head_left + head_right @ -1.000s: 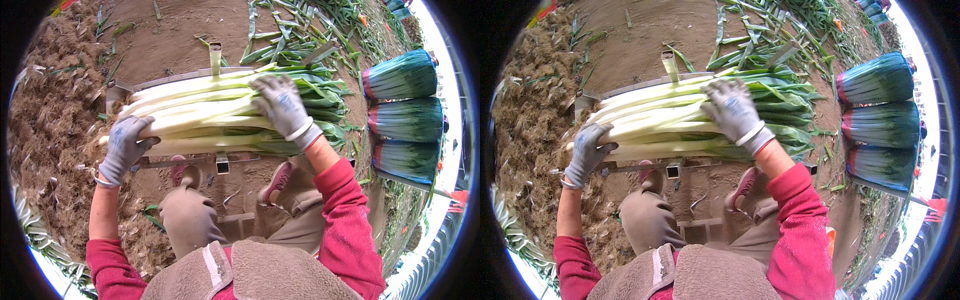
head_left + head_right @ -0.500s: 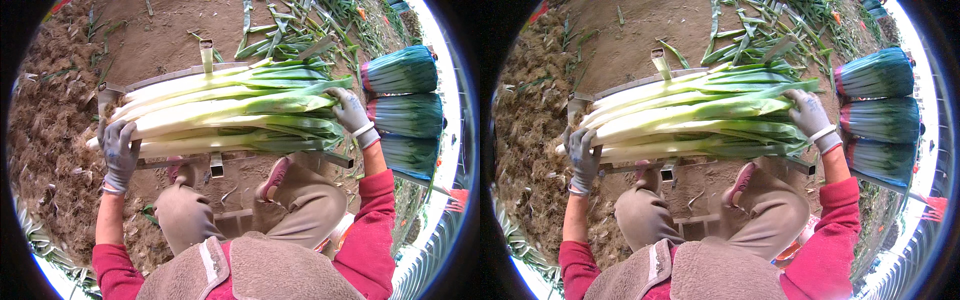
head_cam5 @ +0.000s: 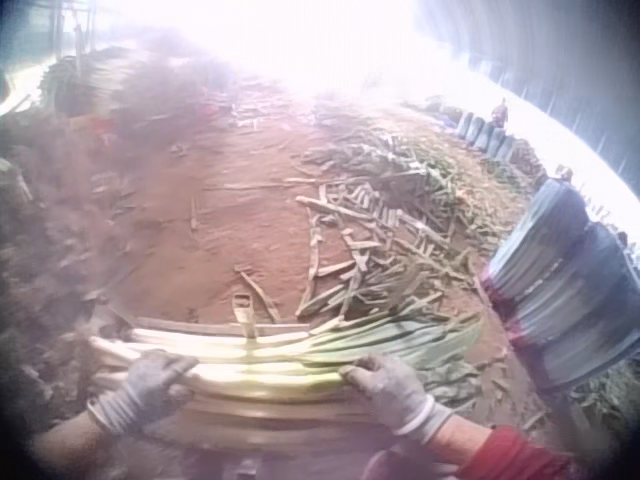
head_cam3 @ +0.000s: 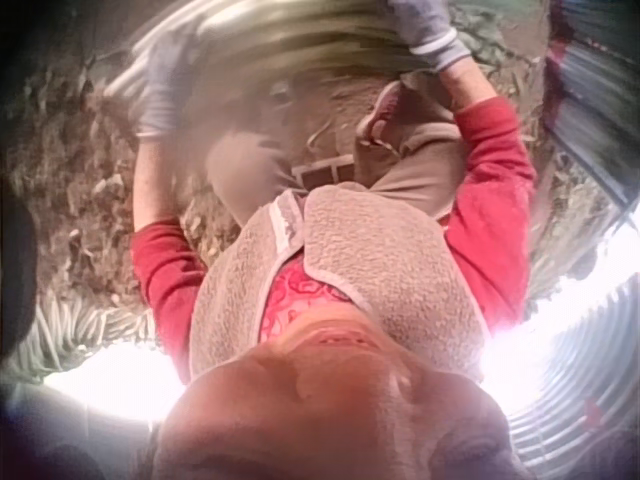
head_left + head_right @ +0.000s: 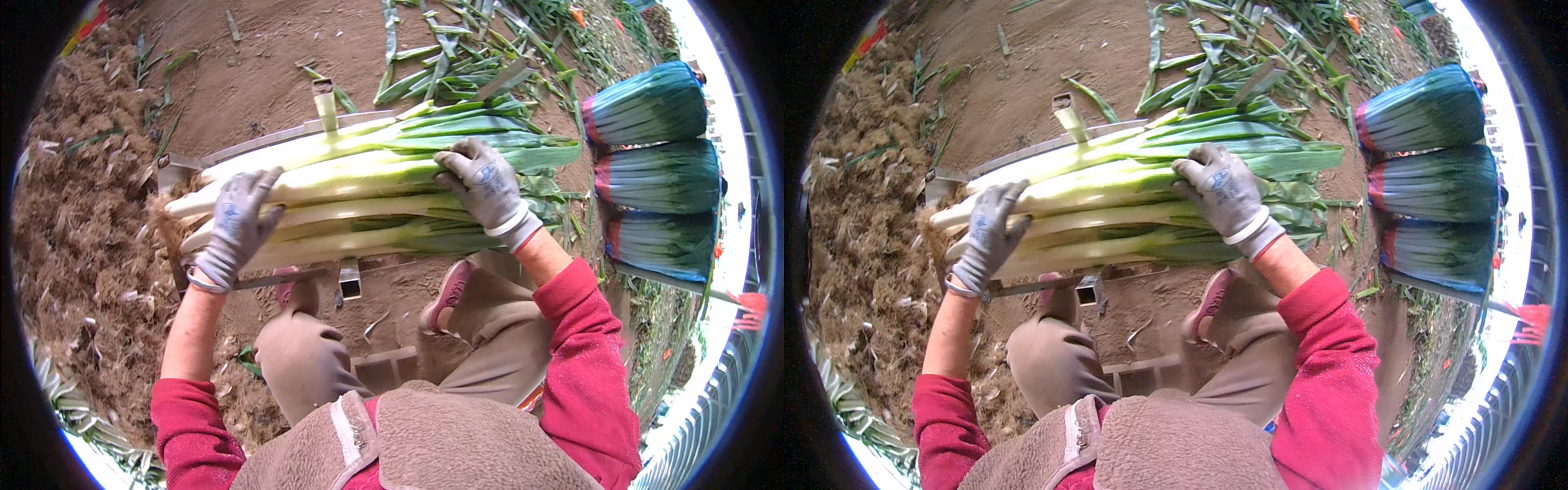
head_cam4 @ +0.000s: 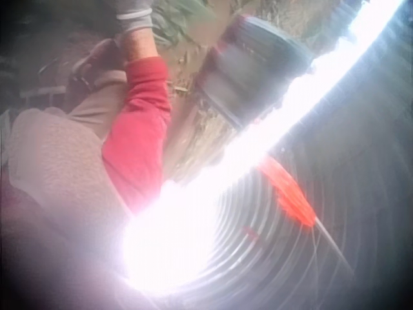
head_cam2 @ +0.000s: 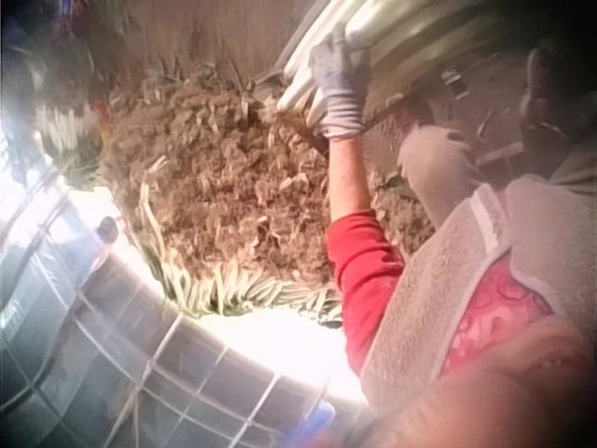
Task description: The person gathers leeks from a pile, aligns them on a wooden jig, and secures them with a rubber band. The person then places the finished bundle onto a growing stack of leek bundles.
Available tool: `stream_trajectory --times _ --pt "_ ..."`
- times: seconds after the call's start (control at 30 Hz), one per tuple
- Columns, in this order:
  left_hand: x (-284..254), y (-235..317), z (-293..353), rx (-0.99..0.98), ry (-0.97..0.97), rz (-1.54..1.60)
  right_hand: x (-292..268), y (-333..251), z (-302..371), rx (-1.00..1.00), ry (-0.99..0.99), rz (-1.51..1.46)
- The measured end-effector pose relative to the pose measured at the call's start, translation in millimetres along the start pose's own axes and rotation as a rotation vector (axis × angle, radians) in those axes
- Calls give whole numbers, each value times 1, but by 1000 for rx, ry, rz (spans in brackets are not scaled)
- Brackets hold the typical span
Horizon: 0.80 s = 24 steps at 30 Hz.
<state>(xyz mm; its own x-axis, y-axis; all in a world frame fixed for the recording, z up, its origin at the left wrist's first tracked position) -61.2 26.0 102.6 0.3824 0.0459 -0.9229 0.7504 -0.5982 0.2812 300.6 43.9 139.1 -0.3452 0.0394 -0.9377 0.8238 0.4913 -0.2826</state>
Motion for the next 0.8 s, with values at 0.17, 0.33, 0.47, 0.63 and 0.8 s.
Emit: stream_trajectory --times 0.17,0.33,0.47,0.63,0.8 --pt "33 76 -64 155 -85 148 -1 -10 7 94 -30 46" --pt "68 99 -106 152 -146 174 -4 -9 -6 313 -260 121" --pt "83 86 -116 186 -137 88 -9 -42 3 244 -334 -195" --pt "81 81 -117 192 -62 178 -68 -83 -20 52 -628 -160" --pt "70 80 -117 108 -139 218 -227 -28 -157 -58 163 733"
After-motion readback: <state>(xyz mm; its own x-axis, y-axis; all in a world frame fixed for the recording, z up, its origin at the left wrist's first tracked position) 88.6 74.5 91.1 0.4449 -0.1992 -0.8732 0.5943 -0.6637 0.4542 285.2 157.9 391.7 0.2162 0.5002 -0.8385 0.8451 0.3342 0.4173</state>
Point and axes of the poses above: each hand's wrist, its own z-axis away from the middle knuckle, its own x-axis out of the palm, y = z × x, the point moved 3 cm from there along -z, towards the middle knuckle, and after that the axes turned 3 degrees about x, right-handed, at the moved point
